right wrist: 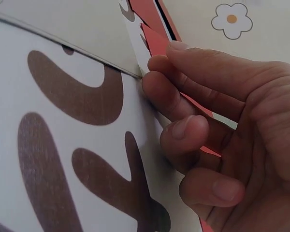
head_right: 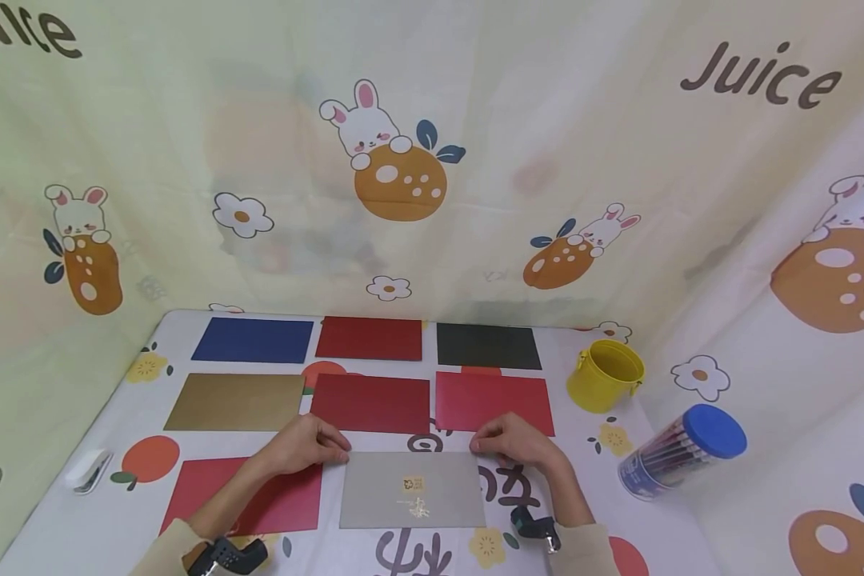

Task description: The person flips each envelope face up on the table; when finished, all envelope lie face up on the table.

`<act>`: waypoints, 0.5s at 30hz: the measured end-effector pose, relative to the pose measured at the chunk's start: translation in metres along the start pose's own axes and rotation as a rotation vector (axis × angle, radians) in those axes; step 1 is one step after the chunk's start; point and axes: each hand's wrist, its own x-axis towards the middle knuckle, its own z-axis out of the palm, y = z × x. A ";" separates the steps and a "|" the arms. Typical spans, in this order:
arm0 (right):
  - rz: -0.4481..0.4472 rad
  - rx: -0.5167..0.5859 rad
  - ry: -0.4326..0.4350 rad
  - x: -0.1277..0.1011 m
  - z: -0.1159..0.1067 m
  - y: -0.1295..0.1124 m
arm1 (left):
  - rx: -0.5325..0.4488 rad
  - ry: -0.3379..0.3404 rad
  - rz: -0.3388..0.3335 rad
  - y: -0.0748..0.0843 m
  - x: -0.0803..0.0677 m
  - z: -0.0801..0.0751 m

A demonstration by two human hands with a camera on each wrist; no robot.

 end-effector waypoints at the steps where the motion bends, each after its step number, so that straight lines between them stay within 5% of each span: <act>1: -0.002 0.001 0.001 0.000 0.000 -0.001 | 0.002 -0.001 -0.002 0.000 0.000 -0.001; 15: -0.105 -0.006 -0.039 0.016 0.015 -0.023 | 0.002 0.018 0.055 -0.005 -0.017 -0.024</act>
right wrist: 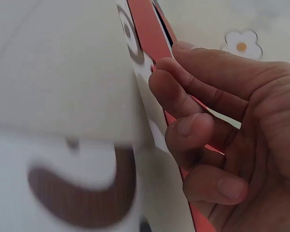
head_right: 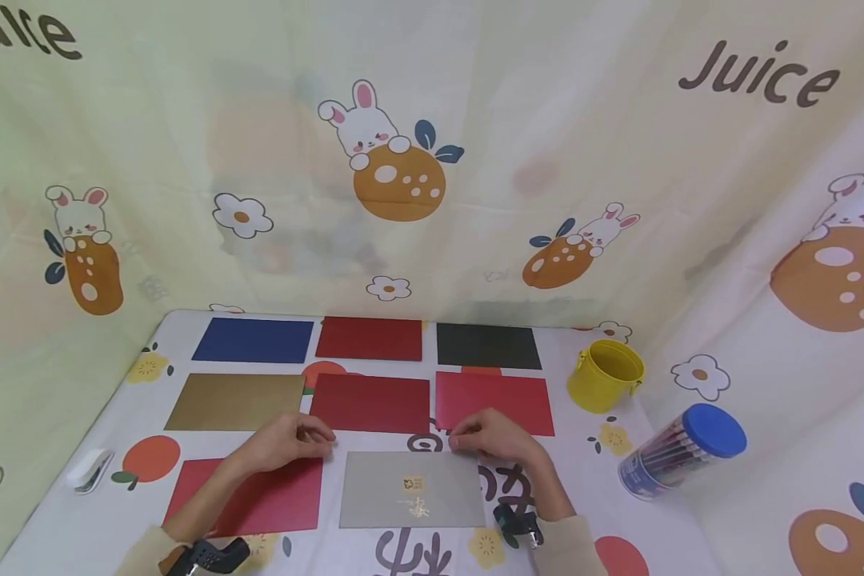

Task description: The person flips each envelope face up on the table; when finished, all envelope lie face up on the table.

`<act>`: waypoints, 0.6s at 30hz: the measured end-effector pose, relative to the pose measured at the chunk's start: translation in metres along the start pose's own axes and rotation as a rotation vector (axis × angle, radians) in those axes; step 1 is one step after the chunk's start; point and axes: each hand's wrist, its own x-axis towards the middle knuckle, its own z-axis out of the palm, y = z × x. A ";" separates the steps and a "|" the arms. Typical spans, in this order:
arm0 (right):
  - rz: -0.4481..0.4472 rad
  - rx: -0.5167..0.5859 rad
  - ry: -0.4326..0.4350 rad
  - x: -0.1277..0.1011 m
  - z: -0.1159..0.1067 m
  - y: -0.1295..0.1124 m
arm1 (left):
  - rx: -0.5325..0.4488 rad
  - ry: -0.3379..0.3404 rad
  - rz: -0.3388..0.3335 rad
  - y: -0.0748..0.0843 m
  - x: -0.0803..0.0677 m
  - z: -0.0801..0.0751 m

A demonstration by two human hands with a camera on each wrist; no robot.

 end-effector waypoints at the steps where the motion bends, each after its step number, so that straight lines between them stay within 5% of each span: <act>1: -0.011 0.007 -0.009 0.003 0.002 -0.003 | 0.000 0.001 -0.001 -0.001 -0.003 -0.003; 9: -0.088 0.012 -0.088 0.032 0.028 -0.035 | -0.023 0.020 -0.014 -0.014 -0.026 -0.024; 18: -0.164 -0.069 -0.180 0.066 0.057 -0.082 | -0.002 0.035 -0.128 -0.033 -0.053 -0.054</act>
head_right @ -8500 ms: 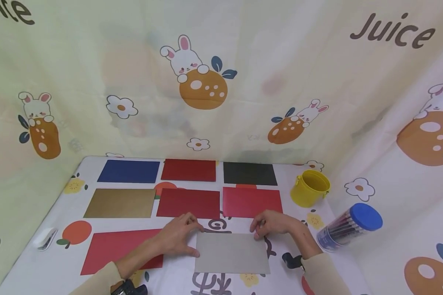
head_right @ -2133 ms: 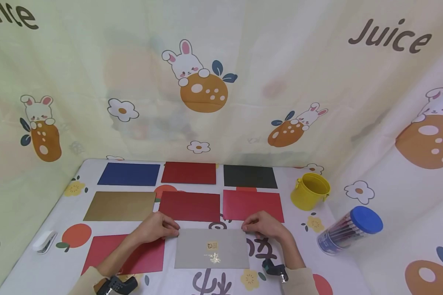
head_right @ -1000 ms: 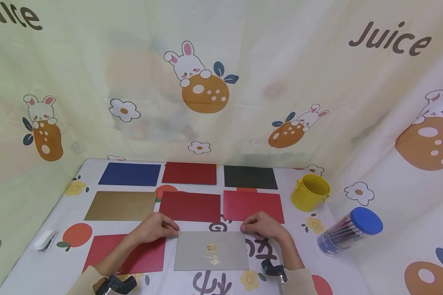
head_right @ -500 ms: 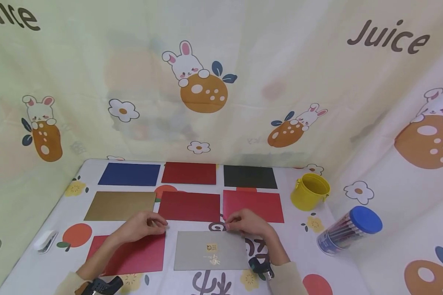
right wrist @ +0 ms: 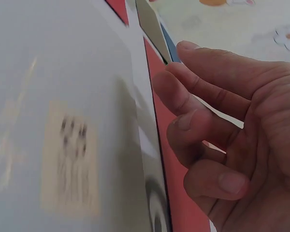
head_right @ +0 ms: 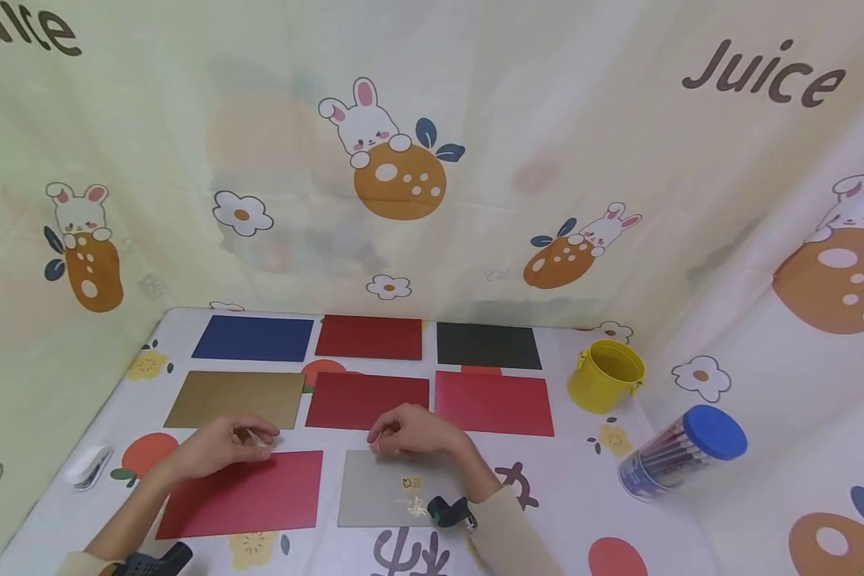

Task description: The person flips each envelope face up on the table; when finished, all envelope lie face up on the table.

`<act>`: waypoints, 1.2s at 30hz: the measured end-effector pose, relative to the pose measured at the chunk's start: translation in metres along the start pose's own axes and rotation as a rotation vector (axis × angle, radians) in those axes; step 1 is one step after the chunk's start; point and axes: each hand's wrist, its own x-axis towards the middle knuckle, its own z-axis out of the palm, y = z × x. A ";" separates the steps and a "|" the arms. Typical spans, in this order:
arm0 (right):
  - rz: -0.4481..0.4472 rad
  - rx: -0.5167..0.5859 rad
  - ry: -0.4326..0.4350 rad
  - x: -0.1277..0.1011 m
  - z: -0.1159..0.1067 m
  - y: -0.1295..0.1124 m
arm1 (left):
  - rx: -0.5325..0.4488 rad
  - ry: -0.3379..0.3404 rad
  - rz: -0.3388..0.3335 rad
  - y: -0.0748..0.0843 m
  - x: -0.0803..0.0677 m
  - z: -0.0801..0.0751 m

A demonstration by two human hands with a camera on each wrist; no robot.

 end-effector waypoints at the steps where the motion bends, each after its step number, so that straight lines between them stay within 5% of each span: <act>1: -0.008 -0.014 -0.005 0.005 0.002 -0.004 | 0.002 0.002 -0.002 -0.002 -0.002 -0.004; 14: -0.060 -0.047 -0.073 0.053 0.025 -0.032 | -0.081 0.000 -0.103 -0.015 -0.020 -0.045; 21: -0.048 -0.076 -0.076 0.062 0.036 -0.038 | -0.006 -0.040 -0.093 -0.025 -0.021 -0.044; 27: -0.020 -0.104 -0.059 0.069 0.045 -0.039 | 0.127 -0.080 -0.019 -0.034 -0.023 -0.038; 36: -0.002 -0.098 -0.058 0.071 0.047 -0.039 | 0.163 -0.074 0.009 -0.037 -0.022 -0.031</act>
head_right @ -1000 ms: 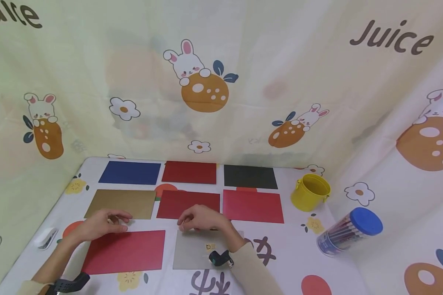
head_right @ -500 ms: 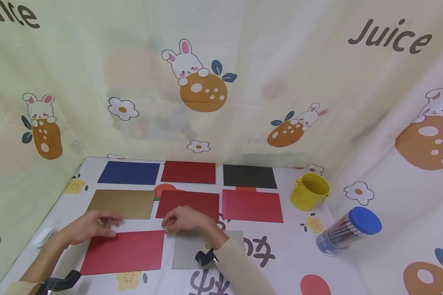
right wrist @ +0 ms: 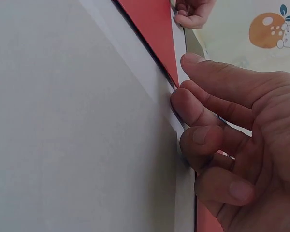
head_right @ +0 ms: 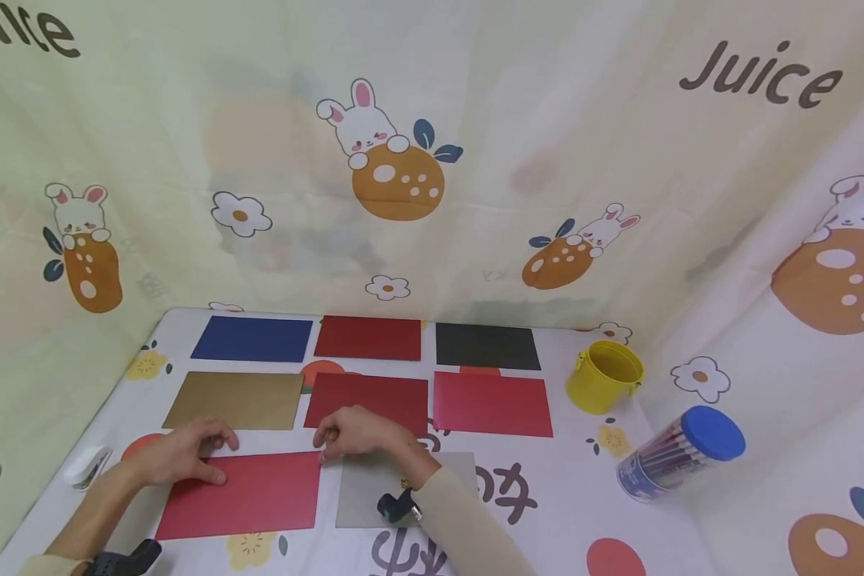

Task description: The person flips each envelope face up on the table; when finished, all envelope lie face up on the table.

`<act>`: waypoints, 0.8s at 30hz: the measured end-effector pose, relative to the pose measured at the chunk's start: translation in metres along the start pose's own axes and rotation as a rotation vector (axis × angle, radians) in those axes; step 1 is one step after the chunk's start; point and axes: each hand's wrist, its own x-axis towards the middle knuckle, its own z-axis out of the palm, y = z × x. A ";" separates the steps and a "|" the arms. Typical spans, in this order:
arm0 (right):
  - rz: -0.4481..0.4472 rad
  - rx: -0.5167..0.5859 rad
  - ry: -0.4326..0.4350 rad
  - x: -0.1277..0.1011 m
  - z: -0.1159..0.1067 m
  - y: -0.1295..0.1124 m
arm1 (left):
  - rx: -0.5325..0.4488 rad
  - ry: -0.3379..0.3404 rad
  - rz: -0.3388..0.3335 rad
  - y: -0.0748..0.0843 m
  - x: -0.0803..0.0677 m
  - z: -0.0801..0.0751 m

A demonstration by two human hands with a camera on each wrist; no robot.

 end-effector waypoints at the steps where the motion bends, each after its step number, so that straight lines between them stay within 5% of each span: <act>1: 0.000 0.003 -0.002 0.000 0.000 0.000 | 0.015 0.006 -0.002 0.000 0.000 0.001; 11: 0.033 0.005 0.012 0.002 0.001 0.001 | 0.101 0.041 -0.022 0.003 -0.001 0.005; 24: 0.003 -0.005 -0.004 0.002 0.002 -0.006 | 0.067 0.040 -0.098 0.007 -0.002 0.005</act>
